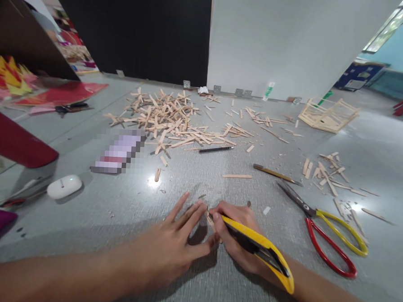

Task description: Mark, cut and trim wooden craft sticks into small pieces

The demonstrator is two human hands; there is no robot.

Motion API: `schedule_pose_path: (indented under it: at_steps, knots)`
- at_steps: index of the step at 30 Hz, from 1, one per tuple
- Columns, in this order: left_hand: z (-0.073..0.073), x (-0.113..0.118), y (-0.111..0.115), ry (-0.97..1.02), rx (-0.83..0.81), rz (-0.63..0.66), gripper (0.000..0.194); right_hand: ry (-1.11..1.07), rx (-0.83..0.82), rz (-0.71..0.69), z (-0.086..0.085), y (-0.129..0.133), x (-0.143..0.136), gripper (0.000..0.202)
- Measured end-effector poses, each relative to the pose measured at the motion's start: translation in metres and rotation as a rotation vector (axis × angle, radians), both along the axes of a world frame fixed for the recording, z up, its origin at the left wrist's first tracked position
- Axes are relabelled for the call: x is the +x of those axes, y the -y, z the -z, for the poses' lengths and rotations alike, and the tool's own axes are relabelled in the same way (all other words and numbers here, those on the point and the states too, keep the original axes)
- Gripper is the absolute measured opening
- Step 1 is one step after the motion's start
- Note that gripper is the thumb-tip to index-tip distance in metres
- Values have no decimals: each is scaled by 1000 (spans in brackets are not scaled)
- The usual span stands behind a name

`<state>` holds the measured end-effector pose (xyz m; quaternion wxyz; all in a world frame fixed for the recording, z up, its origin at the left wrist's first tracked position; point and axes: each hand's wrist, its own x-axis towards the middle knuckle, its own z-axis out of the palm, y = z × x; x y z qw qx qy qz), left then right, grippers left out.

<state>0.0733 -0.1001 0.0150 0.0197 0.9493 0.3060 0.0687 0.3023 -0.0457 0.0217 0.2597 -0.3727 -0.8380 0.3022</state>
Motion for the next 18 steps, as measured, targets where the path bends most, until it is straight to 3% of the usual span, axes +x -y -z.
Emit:
schedule_pose_path:
  at_steps: [18]
  knots:
    - [-4, -1, -1, 25, -31, -14, 51, 32, 17, -7, 6, 6, 7, 40]
